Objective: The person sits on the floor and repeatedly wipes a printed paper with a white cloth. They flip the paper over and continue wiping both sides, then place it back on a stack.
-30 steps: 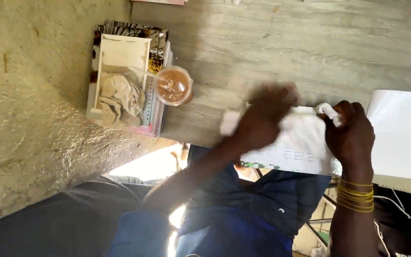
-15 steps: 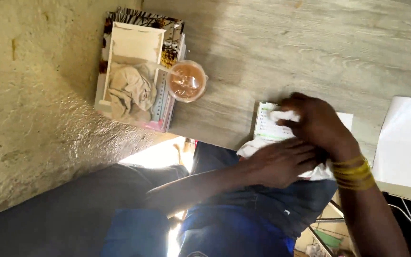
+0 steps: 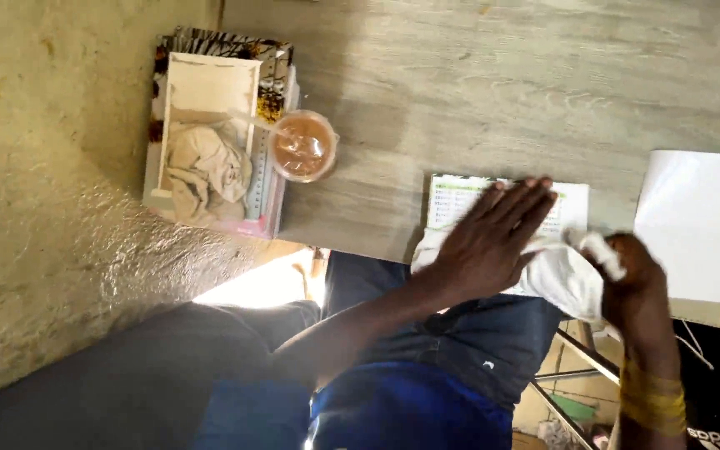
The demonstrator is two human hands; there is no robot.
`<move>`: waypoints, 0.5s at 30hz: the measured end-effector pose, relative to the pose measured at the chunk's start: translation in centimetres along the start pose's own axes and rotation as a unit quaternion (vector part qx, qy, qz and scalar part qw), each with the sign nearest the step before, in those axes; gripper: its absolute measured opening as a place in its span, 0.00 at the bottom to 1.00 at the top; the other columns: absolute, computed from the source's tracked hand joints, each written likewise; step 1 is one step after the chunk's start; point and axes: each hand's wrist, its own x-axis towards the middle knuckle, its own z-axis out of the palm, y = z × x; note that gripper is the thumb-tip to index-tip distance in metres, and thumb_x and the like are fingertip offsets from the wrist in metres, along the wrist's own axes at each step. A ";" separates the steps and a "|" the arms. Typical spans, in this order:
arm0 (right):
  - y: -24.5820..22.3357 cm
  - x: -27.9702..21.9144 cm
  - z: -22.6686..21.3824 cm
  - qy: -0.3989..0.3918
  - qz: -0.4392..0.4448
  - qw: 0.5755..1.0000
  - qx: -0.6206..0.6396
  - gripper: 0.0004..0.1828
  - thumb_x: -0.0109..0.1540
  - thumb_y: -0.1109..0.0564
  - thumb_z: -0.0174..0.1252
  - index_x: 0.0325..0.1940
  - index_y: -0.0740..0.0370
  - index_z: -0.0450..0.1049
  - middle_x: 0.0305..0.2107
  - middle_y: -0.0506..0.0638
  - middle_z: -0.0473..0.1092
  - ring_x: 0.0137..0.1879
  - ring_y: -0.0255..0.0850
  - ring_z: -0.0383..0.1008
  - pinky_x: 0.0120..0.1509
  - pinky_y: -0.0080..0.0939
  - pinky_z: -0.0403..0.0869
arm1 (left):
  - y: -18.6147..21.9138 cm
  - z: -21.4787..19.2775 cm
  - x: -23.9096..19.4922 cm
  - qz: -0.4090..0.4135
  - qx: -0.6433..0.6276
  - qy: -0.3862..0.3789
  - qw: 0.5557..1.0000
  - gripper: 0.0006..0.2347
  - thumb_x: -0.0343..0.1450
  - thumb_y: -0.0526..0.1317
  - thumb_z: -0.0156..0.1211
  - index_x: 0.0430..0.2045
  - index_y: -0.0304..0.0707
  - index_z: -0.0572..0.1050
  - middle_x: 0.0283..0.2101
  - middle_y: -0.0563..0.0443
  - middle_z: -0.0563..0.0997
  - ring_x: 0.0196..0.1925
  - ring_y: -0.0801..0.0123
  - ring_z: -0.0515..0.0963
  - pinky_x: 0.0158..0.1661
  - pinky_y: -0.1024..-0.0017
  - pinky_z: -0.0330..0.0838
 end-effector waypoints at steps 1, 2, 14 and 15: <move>0.7 -1.9 0.4 -0.004 -0.059 0.998 -0.036 0.11 0.64 0.78 0.58 0.49 0.74 0.71 0.40 0.62 0.74 0.42 0.51 0.76 0.42 0.44 0.80 | 0.1 0.2 0.2 -0.034 0.022 0.007 0.999 0.32 0.76 0.52 0.59 0.73 0.37 0.56 0.78 0.44 0.58 0.82 0.60 0.58 0.79 0.56 0.56; 0.1 -2.4 0.3 -0.009 -0.055 0.998 -0.037 0.11 0.64 0.78 0.58 0.49 0.74 0.71 0.40 0.62 0.74 0.42 0.51 0.76 0.42 0.44 0.80 | 0.2 0.7 0.2 -0.037 0.018 0.003 0.999 0.32 0.76 0.52 0.59 0.73 0.37 0.56 0.78 0.44 0.58 0.82 0.60 0.58 0.79 0.56 0.56; 1.5 6.2 2.7 0.164 -0.151 0.963 -0.149 0.14 0.72 0.60 0.76 0.47 0.70 0.75 0.40 0.63 0.69 0.36 0.58 0.71 0.37 0.56 0.68 | 0.9 1.3 0.5 -0.048 0.089 -0.024 0.995 0.36 0.71 0.52 0.67 0.72 0.39 0.57 0.77 0.48 0.62 0.80 0.64 0.60 0.79 0.60 0.53; 0.9 3.9 2.9 0.170 -0.131 0.958 -0.192 0.13 0.73 0.57 0.72 0.48 0.66 0.75 0.42 0.61 0.69 0.37 0.59 0.72 0.36 0.57 0.69 | 1.0 1.4 0.6 -0.055 0.080 -0.007 0.995 0.31 0.75 0.52 0.60 0.72 0.39 0.58 0.76 0.48 0.62 0.80 0.64 0.61 0.78 0.60 0.54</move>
